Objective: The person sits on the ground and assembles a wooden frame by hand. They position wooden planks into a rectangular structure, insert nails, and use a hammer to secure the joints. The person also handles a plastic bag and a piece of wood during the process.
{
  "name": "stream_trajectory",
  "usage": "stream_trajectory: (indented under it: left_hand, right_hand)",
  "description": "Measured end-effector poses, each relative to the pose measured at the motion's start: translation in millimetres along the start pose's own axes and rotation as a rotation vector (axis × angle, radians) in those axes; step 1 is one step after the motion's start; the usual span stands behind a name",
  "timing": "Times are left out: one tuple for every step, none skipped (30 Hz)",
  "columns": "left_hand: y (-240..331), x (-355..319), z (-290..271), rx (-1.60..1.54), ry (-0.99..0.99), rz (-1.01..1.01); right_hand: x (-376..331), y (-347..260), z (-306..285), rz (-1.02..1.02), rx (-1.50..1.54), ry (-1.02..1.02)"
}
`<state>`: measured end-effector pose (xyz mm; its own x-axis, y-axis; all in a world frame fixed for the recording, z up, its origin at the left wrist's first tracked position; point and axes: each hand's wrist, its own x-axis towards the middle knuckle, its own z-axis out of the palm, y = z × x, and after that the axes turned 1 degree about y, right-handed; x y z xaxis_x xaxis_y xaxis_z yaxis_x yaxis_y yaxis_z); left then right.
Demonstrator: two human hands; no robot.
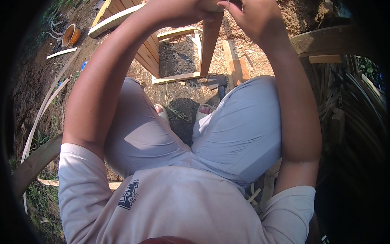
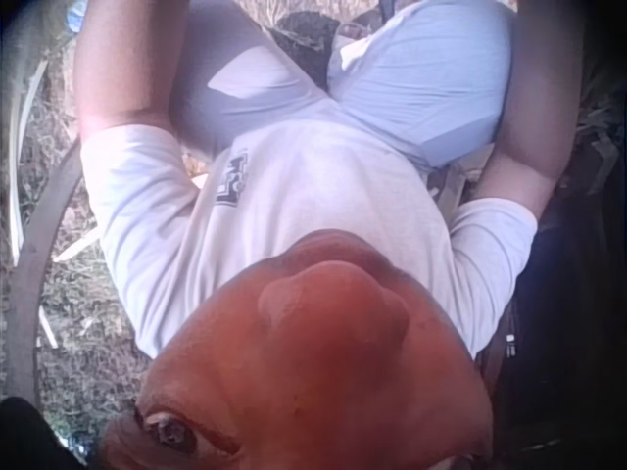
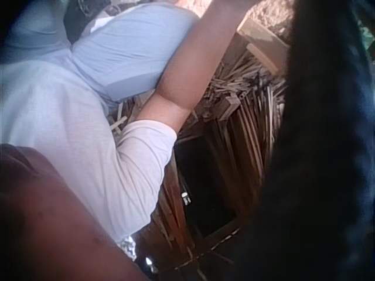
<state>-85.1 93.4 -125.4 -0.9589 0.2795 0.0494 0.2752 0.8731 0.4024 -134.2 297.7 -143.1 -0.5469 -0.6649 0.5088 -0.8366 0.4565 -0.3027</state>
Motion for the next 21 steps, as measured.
stream_trajectory:
  left_hand:
    - [0.1, 0.6, 0.1, -0.002, -0.004, 0.008]
    - [0.0, 1.0, -0.4, -0.004, -0.008, 0.016]
    - [-1.1, 0.4, -0.9, -0.002, -0.013, 0.019]
    - [-1.7, -0.6, -1.1, -0.010, -0.010, 0.020]
    - [-1.9, -1.9, -1.4, -0.017, -0.007, 0.020]
    - [-1.7, -2.5, -1.7, -0.025, -0.003, 0.022]
    - [-1.7, -2.9, -1.5, -0.024, -0.002, 0.018]
    - [-1.8, -3.4, -1.1, -0.023, 0.000, 0.014]
    - [-1.2, -3.2, -0.9, -0.021, 0.001, 0.011]
    - [-0.2, -3.0, -1.0, -0.027, 0.000, 0.001]
    - [0.9, -2.6, -1.0, -0.032, -0.001, -0.009]
    - [1.1, -2.4, -1.8, -0.036, -0.002, -0.022]
    - [0.3, -2.2, -0.9, -0.044, -0.002, -0.017]
    - [-1.4, -2.2, 1.4, -0.052, -0.003, -0.012]
    - [-2.4, -2.5, 2.0, -0.059, -0.004, -0.008]
    - [-3.5, -2.2, 1.7, -0.036, 0.007, 0.010]
    - [-4.3, -2.0, 1.0, -0.012, 0.018, 0.027]
    - [-4.2, -1.2, 1.1, 0.009, 0.029, 0.047]
    - [-3.9, -0.9, 2.1, 0.010, 0.035, 0.042]
    - [-3.6, -0.9, 3.7, 0.011, 0.041, 0.036]
    - [-2.7, -0.7, 3.6, 0.012, 0.046, 0.031]
  right_hand:
    - [-1.0, 4.0, 0.7, -0.013, 0.005, 0.022]
    - [-2.4, 6.6, 0.1, -0.002, 0.015, 0.027]
    - [-2.2, 6.9, 1.0, 0.007, 0.031, 0.034]
    - [-1.7, 5.9, 1.7, 0.016, 0.046, 0.041]
    - [-1.0, 3.5, 0.5, -0.013, 0.021, 0.036]
    - [1.1, -2.3, -3.4, -0.041, -0.005, 0.031]
    - [2.2, -5.5, -5.6, -0.068, -0.032, 0.026]
    - [1.7, -2.1, -3.8, -0.072, -0.012, 0.037]
    - [1.0, 3.0, -0.9, -0.075, 0.007, 0.050]
    - [-0.1, 6.1, 0.4, -0.078, 0.026, 0.062]
    - [-1.9, 7.7, 0.2, -0.082, 0.044, 0.060]
    - [-1.1, 6.8, 0.9, -0.089, 0.064, 0.059]
    - [-0.1, 5.8, 1.2, -0.095, 0.084, 0.058]
    - [0.6, 3.7, 0.2, -0.103, 0.067, 0.049]
    - [1.4, 0.6, -1.6, -0.111, 0.049, 0.042]
    - [2.1, -1.3, -2.7, -0.119, 0.032, 0.034]
    - [2.6, -1.0, -2.0, -0.125, 0.038, 0.041]
    - [1.8, 0.5, -1.3, -0.129, 0.041, 0.046]
    - [1.4, 1.4, -1.4, -0.134, 0.044, 0.052]
    - [1.6, 0.8, -2.7, -0.137, 0.019, 0.046]
    - [2.0, -0.3, -4.3, -0.139, -0.007, 0.040]
